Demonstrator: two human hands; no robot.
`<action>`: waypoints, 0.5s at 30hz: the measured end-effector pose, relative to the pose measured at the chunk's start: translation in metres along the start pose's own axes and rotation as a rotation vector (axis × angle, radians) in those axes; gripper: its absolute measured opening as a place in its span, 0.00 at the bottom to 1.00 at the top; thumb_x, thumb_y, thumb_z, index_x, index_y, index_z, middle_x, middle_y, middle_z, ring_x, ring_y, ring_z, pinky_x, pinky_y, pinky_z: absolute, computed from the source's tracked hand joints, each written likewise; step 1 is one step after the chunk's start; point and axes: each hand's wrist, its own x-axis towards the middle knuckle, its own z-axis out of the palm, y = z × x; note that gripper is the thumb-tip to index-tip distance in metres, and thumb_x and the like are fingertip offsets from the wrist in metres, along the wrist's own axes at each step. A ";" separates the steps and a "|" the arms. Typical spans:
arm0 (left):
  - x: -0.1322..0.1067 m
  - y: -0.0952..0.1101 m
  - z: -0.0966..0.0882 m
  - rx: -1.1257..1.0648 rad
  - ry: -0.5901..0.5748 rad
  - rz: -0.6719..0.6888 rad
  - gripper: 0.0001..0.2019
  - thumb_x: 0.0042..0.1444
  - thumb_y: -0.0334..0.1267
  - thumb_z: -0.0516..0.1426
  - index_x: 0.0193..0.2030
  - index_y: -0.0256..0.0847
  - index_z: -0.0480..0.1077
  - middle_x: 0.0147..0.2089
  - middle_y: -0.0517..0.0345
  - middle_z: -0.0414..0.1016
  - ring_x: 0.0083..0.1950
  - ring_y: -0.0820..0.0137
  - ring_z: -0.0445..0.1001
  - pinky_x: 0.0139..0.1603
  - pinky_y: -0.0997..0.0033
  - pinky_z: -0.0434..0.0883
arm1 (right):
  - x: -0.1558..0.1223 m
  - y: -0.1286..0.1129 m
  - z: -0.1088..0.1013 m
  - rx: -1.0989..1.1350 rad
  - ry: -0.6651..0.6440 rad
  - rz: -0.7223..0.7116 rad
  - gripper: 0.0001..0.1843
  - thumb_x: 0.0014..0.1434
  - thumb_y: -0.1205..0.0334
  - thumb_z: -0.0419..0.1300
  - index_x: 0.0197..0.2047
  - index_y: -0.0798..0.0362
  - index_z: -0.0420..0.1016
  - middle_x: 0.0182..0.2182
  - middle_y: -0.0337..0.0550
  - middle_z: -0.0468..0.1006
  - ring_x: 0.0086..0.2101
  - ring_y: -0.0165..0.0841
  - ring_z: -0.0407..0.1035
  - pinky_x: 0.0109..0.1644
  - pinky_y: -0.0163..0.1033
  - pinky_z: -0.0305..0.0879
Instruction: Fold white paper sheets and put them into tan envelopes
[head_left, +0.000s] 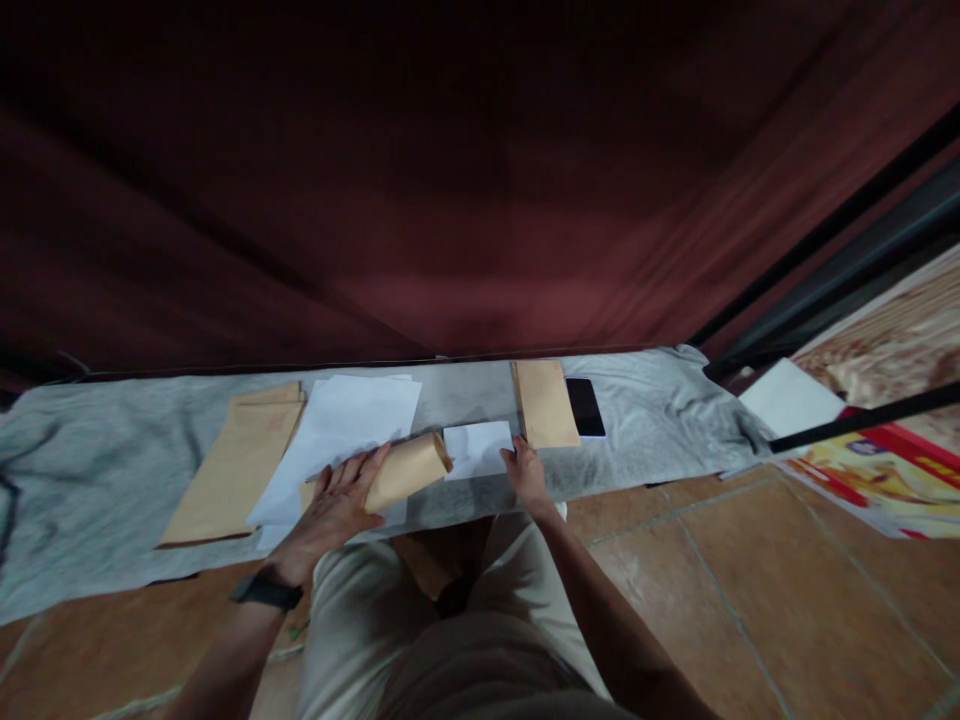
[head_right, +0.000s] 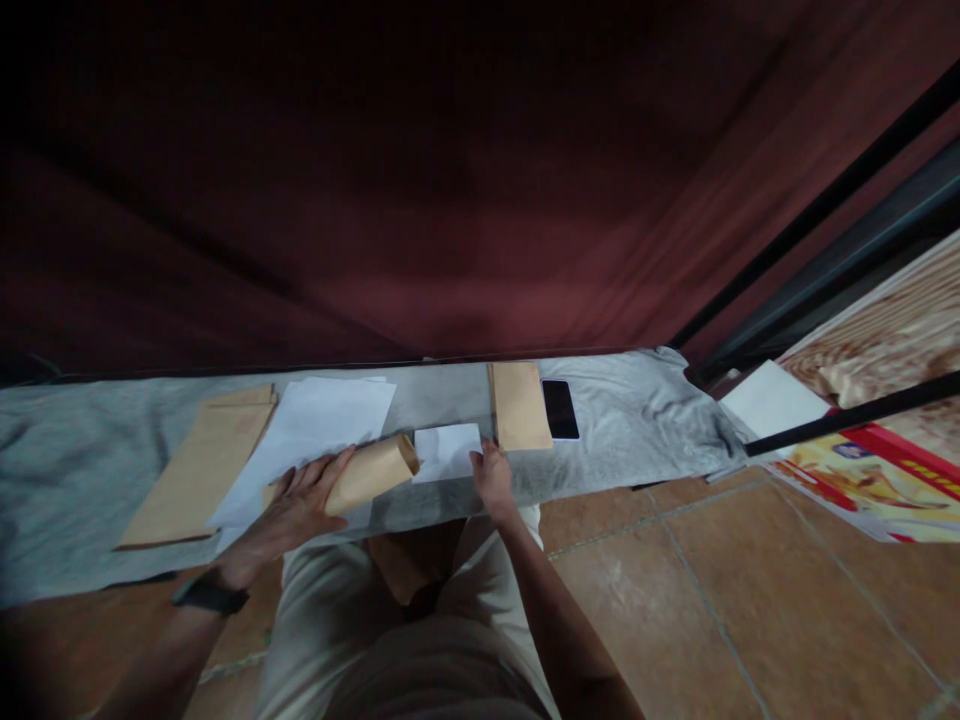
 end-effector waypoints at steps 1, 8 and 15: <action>0.001 0.000 0.001 -0.007 -0.003 0.004 0.52 0.47 0.41 0.61 0.77 0.49 0.39 0.70 0.43 0.60 0.70 0.46 0.59 0.69 0.40 0.51 | 0.000 0.002 -0.002 0.037 0.005 0.008 0.08 0.63 0.63 0.57 0.45 0.53 0.74 0.42 0.51 0.80 0.45 0.41 0.75 0.48 0.41 0.70; 0.006 0.001 0.004 -0.018 -0.014 0.016 0.53 0.46 0.41 0.62 0.77 0.48 0.39 0.71 0.43 0.59 0.71 0.47 0.59 0.69 0.43 0.52 | -0.005 0.011 -0.013 0.365 0.016 0.049 0.17 0.64 0.52 0.51 0.49 0.51 0.71 0.38 0.44 0.77 0.35 0.36 0.73 0.32 0.37 0.75; 0.008 -0.002 0.012 0.004 0.053 0.051 0.53 0.48 0.43 0.63 0.77 0.50 0.38 0.71 0.43 0.59 0.69 0.46 0.60 0.69 0.41 0.51 | -0.002 0.008 -0.018 0.516 0.010 -0.045 0.14 0.60 0.49 0.56 0.38 0.51 0.71 0.33 0.41 0.74 0.34 0.35 0.69 0.40 0.39 0.71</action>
